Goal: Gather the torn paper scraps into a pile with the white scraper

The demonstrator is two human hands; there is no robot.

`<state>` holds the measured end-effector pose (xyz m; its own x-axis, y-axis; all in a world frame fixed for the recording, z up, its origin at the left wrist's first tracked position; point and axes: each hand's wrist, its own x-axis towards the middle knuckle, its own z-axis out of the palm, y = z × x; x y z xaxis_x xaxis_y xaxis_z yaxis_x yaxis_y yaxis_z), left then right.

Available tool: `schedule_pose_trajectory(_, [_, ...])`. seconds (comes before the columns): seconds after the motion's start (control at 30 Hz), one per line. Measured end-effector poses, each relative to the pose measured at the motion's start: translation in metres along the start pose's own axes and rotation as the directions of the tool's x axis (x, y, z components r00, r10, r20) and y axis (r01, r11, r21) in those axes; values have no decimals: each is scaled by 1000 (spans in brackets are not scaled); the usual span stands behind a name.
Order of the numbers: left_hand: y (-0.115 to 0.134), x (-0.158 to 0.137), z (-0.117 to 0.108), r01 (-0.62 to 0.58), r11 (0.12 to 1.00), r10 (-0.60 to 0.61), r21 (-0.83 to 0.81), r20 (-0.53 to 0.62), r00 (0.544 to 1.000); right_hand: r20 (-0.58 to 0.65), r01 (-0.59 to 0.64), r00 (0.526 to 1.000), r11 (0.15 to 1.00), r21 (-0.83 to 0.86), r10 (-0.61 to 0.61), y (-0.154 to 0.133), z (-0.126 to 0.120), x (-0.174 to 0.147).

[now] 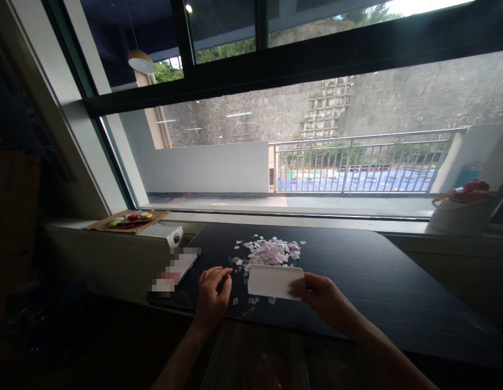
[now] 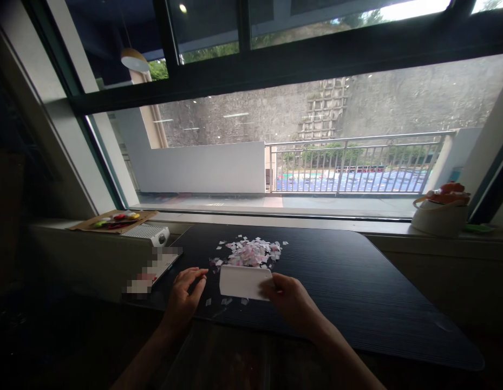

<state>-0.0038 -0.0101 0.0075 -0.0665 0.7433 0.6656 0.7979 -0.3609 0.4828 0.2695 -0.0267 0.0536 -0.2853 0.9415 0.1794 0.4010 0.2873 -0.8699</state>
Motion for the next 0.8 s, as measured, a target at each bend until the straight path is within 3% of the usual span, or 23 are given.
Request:
schedule_pose_trajectory(0.1, [-2,0,-1,5,1000,-6,-12,-25,1000,-9,31,999,985,-170,-33,2,4,6])
schedule_pose_trajectory(0.23, [-1,0,0,15,999,-16,-32,-27,999,41,8,999,995,-96,-4,13,-11,-10])
schedule_pose_trajectory(0.4, [0,0,1,25,999,-26,-37,-27,999,-137,-46,990,991,-125,29,25,-38,-22])
schedule_pose_trajectory(0.63, [-2,1,0,7,1000,-8,-26,-18,1000,-231,-67,973,983,-171,26,31,-47,-31])
schedule_pose_trajectory(0.8, [-2,1,0,2,1000,-2,-12,1,1000,-146,-26,989,974,-226,-7,20,-42,-22])
